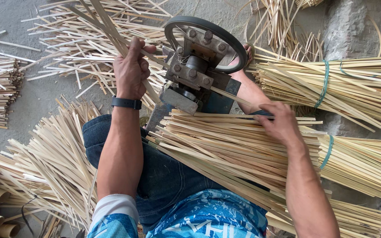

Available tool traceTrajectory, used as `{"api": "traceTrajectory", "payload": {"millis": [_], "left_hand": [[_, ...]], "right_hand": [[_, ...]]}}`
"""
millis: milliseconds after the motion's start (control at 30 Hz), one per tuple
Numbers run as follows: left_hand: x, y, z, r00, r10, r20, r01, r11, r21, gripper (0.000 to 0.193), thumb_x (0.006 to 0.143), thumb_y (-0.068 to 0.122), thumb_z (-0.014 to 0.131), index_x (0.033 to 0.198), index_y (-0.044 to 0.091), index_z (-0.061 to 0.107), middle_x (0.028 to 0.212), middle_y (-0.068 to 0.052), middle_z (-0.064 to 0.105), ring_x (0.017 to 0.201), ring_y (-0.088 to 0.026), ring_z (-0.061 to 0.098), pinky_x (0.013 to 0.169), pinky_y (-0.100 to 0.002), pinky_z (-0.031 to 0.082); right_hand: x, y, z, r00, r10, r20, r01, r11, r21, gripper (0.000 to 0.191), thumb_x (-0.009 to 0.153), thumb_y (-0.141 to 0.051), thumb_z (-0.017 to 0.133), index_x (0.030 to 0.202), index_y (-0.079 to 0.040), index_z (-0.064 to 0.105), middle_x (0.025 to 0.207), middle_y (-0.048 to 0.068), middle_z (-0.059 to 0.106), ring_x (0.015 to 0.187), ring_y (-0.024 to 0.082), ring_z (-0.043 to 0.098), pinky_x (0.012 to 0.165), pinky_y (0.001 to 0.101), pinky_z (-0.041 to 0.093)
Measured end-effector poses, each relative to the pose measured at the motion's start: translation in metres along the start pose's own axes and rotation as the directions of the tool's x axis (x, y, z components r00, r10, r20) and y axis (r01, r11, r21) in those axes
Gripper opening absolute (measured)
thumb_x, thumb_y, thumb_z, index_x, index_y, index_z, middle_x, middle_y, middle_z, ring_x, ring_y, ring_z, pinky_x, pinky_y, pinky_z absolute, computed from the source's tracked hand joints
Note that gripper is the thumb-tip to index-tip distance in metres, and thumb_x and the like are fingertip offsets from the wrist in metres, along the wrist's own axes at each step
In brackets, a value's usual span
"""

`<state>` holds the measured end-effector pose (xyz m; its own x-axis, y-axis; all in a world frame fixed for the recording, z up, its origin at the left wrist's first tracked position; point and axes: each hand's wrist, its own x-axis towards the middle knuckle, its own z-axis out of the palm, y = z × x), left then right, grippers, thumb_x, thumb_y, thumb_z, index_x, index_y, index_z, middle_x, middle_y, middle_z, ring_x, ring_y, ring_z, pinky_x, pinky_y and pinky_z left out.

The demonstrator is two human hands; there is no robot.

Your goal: The person sits on the floor and repeatedly feeds long bamboo strips into a manual splitting machine. They hold the strips with both hands, guide them through the blade, and collect the split pieces on the floor.

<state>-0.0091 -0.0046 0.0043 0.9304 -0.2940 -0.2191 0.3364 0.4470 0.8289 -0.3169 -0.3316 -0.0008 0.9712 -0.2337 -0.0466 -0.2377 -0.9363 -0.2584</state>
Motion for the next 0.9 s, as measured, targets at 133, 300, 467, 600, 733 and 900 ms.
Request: {"api": "traceTrajectory", "payload": {"millis": [133,300,467,600,733,900], "left_hand": [[0.002,-0.002,-0.004,1.000,-0.001,-0.003,0.001,0.998,-0.060,0.030,0.103,0.033,0.064,0.109,0.003,0.066,0.090,-0.012,0.077,0.055,-0.005,0.055,0.040,-0.017,0.041],[0.006,-0.002,-0.012,0.997,0.060,-0.039,-0.060,0.998,0.007,0.036,0.104,0.038,0.063,0.110,0.002,0.066,0.093,-0.013,0.076,0.060,-0.007,0.057,0.045,-0.020,0.047],[0.011,0.009,-0.027,0.968,0.192,-0.161,-0.201,0.979,-0.037,0.043,0.101,0.046,0.059,0.108,0.004,0.064,0.080,-0.006,0.066,0.068,-0.011,0.069,0.057,-0.027,0.065],[0.010,0.008,-0.022,0.966,0.138,-0.220,-0.166,0.980,-0.113,0.047,0.097,0.048,0.065,0.108,0.003,0.066,0.073,-0.002,0.059,0.052,-0.007,0.055,0.039,-0.020,0.048],[0.002,0.004,-0.009,0.982,0.076,-0.172,-0.058,0.992,0.109,0.043,0.092,0.041,0.077,0.109,0.003,0.065,0.091,-0.012,0.075,0.052,-0.004,0.053,0.041,-0.019,0.049],[-0.001,0.001,0.001,0.997,-0.011,-0.075,0.013,1.000,0.028,0.039,0.092,0.034,0.078,0.109,0.000,0.069,0.094,-0.013,0.077,0.048,-0.001,0.046,0.037,-0.017,0.038]], "right_hand": [[0.002,0.003,0.025,0.995,-0.092,-0.030,0.094,0.994,0.052,0.018,0.083,-0.028,0.082,0.097,-0.017,0.081,0.111,0.005,0.074,0.102,0.029,0.069,0.090,0.0483,0.051],[-0.025,0.020,-0.006,1.000,-0.029,0.011,0.024,0.948,0.318,0.016,0.092,-0.028,0.076,0.100,-0.014,0.078,0.101,0.003,0.076,0.090,0.016,0.072,0.081,0.0325,0.059],[-0.062,0.035,-0.055,0.948,0.305,-0.091,-0.242,0.877,0.416,0.016,0.095,-0.027,0.078,0.101,-0.013,0.081,0.081,0.005,0.074,0.069,0.013,0.065,0.057,0.0285,0.048],[-0.053,0.027,-0.048,0.947,0.290,-0.135,-0.240,0.923,0.302,0.015,0.098,-0.026,0.078,0.101,-0.012,0.081,0.082,0.005,0.074,0.068,0.012,0.066,0.055,0.0274,0.053],[-0.028,0.008,-0.023,0.979,0.161,-0.127,-0.111,0.935,0.336,0.018,0.098,-0.029,0.075,0.104,-0.013,0.081,0.085,0.005,0.074,0.068,0.013,0.067,0.055,0.0286,0.056],[-0.006,0.001,-0.007,0.998,0.018,-0.054,-0.009,0.985,0.172,0.040,0.083,-0.040,0.081,0.111,-0.011,0.079,0.101,0.008,0.074,0.087,0.020,0.070,0.077,0.0392,0.059]]}}
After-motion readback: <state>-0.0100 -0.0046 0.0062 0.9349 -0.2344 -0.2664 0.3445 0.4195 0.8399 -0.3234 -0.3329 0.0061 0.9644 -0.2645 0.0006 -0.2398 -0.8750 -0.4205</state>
